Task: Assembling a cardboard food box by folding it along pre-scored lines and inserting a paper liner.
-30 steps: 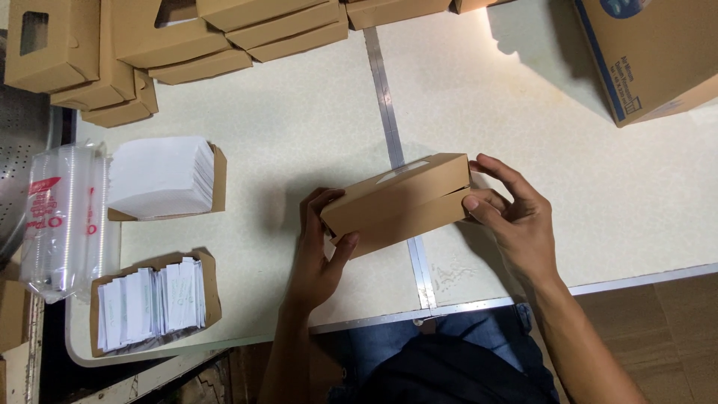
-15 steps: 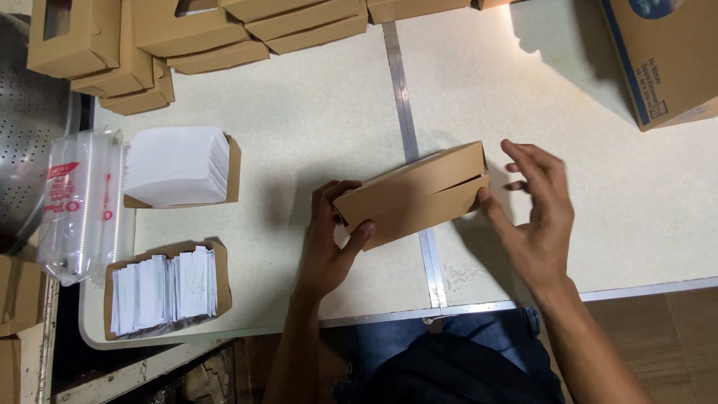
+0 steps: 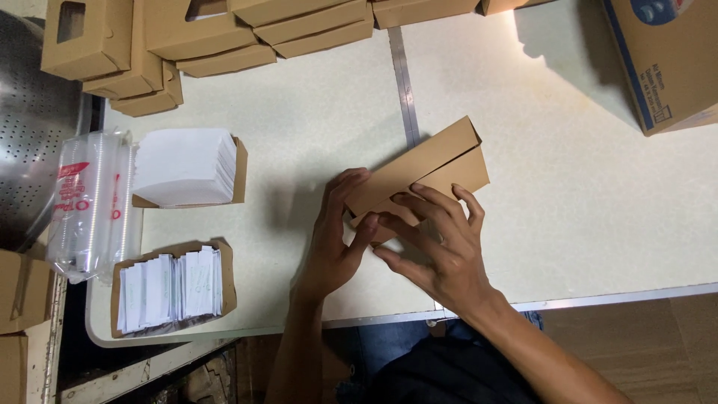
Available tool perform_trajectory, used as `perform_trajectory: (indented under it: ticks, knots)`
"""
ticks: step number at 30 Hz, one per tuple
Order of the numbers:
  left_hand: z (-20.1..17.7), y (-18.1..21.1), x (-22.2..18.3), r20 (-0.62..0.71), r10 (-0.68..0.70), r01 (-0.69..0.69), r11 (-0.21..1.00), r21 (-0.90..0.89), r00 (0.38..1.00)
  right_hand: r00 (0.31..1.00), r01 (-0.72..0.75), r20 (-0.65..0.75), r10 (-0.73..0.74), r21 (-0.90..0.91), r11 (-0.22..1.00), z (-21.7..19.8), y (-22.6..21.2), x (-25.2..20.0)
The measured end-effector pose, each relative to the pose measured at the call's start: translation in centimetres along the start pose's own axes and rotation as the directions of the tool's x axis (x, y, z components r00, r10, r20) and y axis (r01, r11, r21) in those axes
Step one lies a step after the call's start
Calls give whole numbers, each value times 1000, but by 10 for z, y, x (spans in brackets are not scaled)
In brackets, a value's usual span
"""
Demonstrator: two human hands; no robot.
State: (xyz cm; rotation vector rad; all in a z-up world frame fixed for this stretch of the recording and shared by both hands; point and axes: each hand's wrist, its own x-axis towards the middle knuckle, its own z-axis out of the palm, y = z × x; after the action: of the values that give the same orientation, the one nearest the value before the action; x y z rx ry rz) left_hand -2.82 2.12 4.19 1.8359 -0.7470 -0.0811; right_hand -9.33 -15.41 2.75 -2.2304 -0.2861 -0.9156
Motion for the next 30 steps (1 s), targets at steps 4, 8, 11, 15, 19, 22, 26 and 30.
perform_trajectory:
  ticks: [4, 8, 11, 15, 19, 22, 26, 30]
  knots:
    - [-17, -3, 0, 80, 71, -68, 997, -39, 994, 1000, -17, 0, 17, -50, 999, 7, 0, -2]
    - [-24, -14, -6, 66, 24, -17, 994, -104, 998, 999, -48, 3, 48, -84, 995, 7, 0, -3]
    - [-25, -13, -6, 49, -26, 32, 992, -124, 998, 997, -69, 9, 70, -88, 994, 9, 1, -4]
    - [-24, -6, -6, 53, -71, 77, 990, -122, 996, 997, -74, 16, 76, -67, 995, 11, 1, -5]
    - [-23, -7, -7, 47, -73, 77, 993, -89, 996, 996, -83, 13, 84, -55, 995, 14, 1, -6]
    - [-23, -9, -7, 50, -83, 88, 991, -105, 995, 997, -82, 6, 82, -43, 996, 17, 3, -7]
    - [-24, -8, -8, 56, -32, 38, 992, -124, 998, 995, -100, 15, 100, -26, 995, 17, 2, -9]
    - [-26, -4, -7, 67, -9, 15, 996, -86, 998, 993, -118, 24, 118, 8, 993, 17, 2, -10]
